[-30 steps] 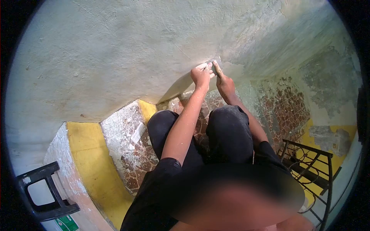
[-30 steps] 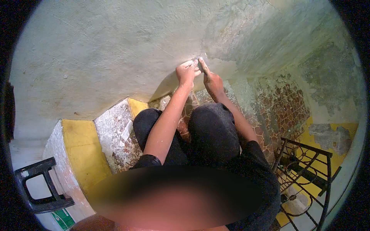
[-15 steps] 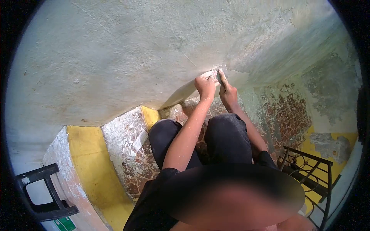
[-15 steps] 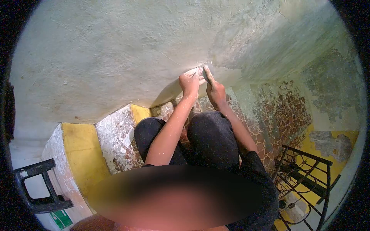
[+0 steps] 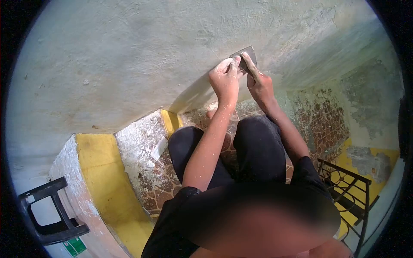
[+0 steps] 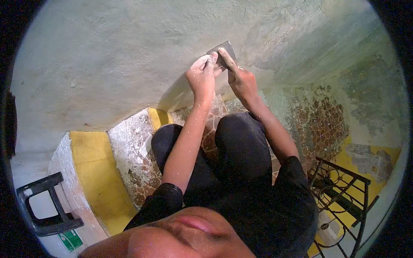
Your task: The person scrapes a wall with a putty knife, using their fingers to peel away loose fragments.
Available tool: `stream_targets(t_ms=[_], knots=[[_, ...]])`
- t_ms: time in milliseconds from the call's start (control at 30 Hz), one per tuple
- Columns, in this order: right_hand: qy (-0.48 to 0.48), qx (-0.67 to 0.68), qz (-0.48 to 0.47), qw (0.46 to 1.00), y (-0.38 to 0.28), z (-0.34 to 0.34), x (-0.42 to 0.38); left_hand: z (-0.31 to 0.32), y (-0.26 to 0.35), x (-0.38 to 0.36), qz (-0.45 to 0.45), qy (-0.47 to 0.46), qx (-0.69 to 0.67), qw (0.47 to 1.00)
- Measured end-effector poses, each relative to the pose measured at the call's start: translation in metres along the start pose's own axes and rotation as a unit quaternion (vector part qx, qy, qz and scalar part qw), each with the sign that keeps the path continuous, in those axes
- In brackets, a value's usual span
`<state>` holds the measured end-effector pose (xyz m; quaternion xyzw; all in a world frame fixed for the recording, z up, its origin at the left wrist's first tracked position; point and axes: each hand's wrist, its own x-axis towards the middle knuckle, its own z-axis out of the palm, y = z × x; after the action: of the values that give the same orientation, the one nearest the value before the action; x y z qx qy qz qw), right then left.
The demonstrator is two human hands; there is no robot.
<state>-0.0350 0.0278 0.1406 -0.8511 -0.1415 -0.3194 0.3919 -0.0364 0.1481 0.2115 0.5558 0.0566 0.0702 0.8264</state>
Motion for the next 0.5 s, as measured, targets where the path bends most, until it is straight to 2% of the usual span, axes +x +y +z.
stream_targets(t_ms=[133,200,233,267,300,333,367,433,467,500], knots=[[-0.034,-0.041,0.001,0.999,0.003,-0.031,-0.001,0.000,0.003,0.000,-0.019,-0.048,-0.026,0.998],[0.021,-0.024,0.042,0.999,0.007,-0.044,-0.007,-0.005,-0.010,0.001,-0.059,-0.135,0.007,0.989],[0.024,-0.027,0.042,0.998,-0.002,-0.052,-0.006,-0.009,-0.015,-0.002,-0.059,-0.139,0.006,0.989],[0.056,0.097,0.182,0.977,-0.015,-0.066,0.001,-0.011,-0.021,-0.003,-0.093,-0.155,0.157,0.971],[0.087,0.218,0.314,0.920,-0.026,-0.080,0.009,-0.011,-0.027,-0.004,-0.122,-0.166,0.303,0.930],[0.093,0.275,0.329,0.899,-0.027,-0.090,0.021,-0.015,-0.033,-0.006,-0.087,-0.186,0.407,0.890],[0.095,0.270,0.329,0.900,-0.038,-0.102,0.034,-0.019,-0.048,-0.005,-0.088,-0.191,0.404,0.890],[0.118,0.272,0.344,0.891,-0.068,-0.122,0.062,-0.025,-0.077,0.002,0.091,-0.133,0.578,0.800],[0.119,0.270,0.345,0.891,-0.087,-0.126,0.072,-0.026,-0.087,0.008,0.061,-0.128,0.547,0.825],[0.155,0.258,0.319,0.899,-0.108,-0.125,0.084,-0.024,-0.081,0.006,0.062,-0.130,0.547,0.825]])
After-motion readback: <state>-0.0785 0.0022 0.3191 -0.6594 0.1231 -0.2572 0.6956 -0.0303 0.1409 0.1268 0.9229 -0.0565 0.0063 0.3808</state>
